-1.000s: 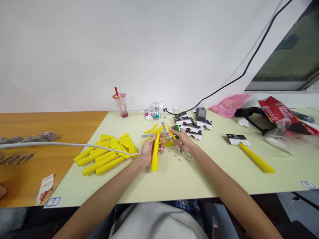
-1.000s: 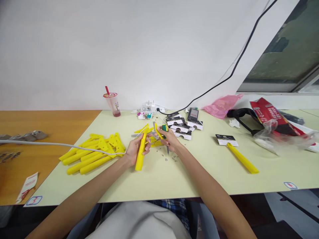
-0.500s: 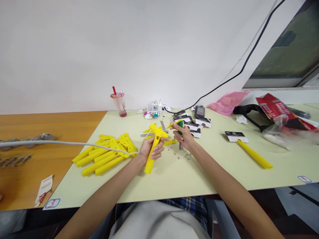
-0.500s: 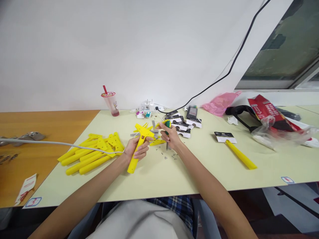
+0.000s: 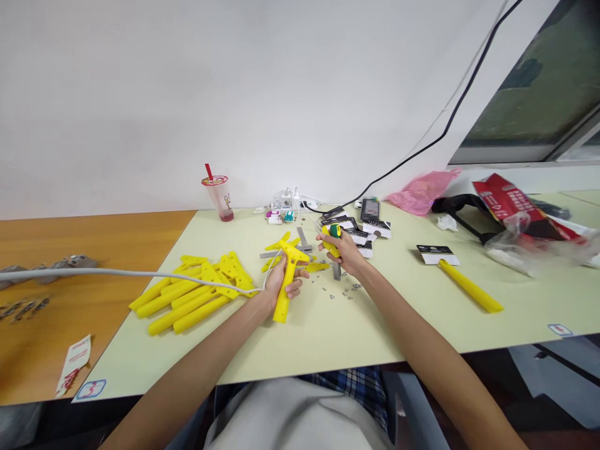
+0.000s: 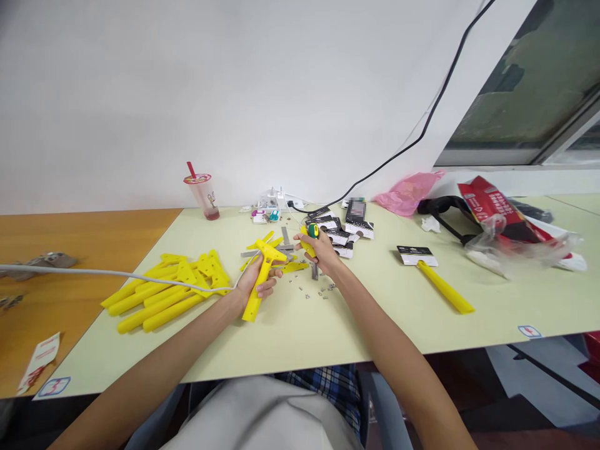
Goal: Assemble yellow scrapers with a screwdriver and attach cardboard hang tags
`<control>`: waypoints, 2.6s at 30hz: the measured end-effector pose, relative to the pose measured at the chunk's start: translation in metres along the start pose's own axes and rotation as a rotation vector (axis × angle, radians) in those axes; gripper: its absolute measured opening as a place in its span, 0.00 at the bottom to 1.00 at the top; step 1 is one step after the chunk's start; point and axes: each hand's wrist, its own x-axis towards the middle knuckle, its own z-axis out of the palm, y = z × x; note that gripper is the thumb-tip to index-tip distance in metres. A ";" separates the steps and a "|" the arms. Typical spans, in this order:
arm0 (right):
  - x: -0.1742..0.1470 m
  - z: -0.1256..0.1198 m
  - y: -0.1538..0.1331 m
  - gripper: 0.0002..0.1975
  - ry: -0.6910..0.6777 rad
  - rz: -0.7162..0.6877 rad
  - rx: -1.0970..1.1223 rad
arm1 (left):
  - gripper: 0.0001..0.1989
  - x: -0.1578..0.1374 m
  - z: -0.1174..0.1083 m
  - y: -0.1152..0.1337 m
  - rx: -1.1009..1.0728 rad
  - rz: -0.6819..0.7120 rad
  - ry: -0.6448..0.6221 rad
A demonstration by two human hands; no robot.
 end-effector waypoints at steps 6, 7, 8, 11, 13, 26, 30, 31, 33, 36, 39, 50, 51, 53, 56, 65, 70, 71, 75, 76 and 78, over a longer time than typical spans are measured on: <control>0.001 -0.023 -0.015 0.25 -0.018 -0.128 -0.616 | 0.39 -0.001 -0.005 0.004 -0.045 0.165 0.010; 0.002 -0.029 -0.019 0.26 -0.032 -0.152 -0.780 | 0.40 -0.001 -0.006 0.004 -0.050 0.188 0.004; 0.003 -0.035 -0.023 0.26 -0.057 -0.142 -0.922 | 0.41 -0.002 -0.007 0.005 -0.056 0.206 -0.003; 0.008 -0.051 -0.030 0.26 -0.101 0.047 -1.249 | 0.42 -0.002 -0.008 0.006 -0.072 0.243 -0.030; 0.012 -0.055 -0.029 0.26 -0.104 0.178 -1.371 | 0.42 -0.002 -0.008 0.005 -0.080 0.252 -0.040; 0.018 -0.046 -0.015 0.32 -0.076 0.357 -1.506 | 0.46 -0.001 -0.003 -0.012 -0.041 0.150 -0.125; 0.015 -0.044 -0.015 0.30 -0.102 0.354 -1.461 | 0.45 -0.002 -0.003 -0.009 -0.035 0.160 -0.103; 0.014 -0.044 -0.014 0.29 -0.102 0.350 -1.451 | 0.45 -0.002 -0.003 -0.008 -0.037 0.168 -0.091; 0.014 -0.044 -0.013 0.29 -0.091 0.328 -1.442 | 0.45 -0.004 -0.001 -0.006 -0.041 0.176 -0.071; 0.012 -0.044 -0.012 0.27 -0.054 0.285 -1.441 | 0.45 -0.005 0.001 -0.005 -0.034 0.160 -0.067; 0.009 -0.041 -0.012 0.23 -0.025 0.266 -1.430 | 0.44 -0.004 0.002 -0.007 -0.023 0.149 -0.089; 0.006 -0.037 -0.005 0.14 -0.055 0.172 -1.400 | 0.41 -0.001 -0.002 -0.007 -0.026 0.171 -0.087; 0.006 -0.036 -0.004 0.14 -0.053 0.156 -1.398 | 0.41 -0.001 -0.002 -0.007 -0.031 0.175 -0.087; 0.005 -0.032 -0.008 0.14 -0.062 0.112 -1.385 | 0.40 0.000 -0.002 -0.007 -0.039 0.178 -0.086; 0.005 -0.021 -0.027 0.15 -0.114 0.005 -1.339 | 0.41 0.001 -0.002 -0.009 -0.032 0.164 -0.093; 0.033 0.038 -0.116 0.19 -0.628 -0.107 -1.212 | 0.28 0.002 -0.003 -0.016 0.105 0.110 -0.096; 0.040 0.058 -0.118 0.17 -0.819 -0.120 -1.232 | 0.21 -0.004 0.003 -0.017 0.169 0.203 -0.046; 0.040 0.061 -0.116 0.16 -0.839 -0.126 -1.239 | 0.21 -0.004 0.004 -0.017 0.175 0.210 -0.039; 0.041 0.066 -0.101 0.15 -0.862 -0.145 -1.271 | 0.22 -0.003 0.004 -0.020 0.212 0.200 -0.051; 0.041 0.067 -0.097 0.15 -0.870 -0.146 -1.276 | 0.22 -0.003 0.004 -0.021 0.220 0.192 -0.056; 0.042 0.068 -0.091 0.15 -0.894 -0.144 -1.270 | 0.22 -0.002 0.002 -0.023 0.223 0.186 -0.062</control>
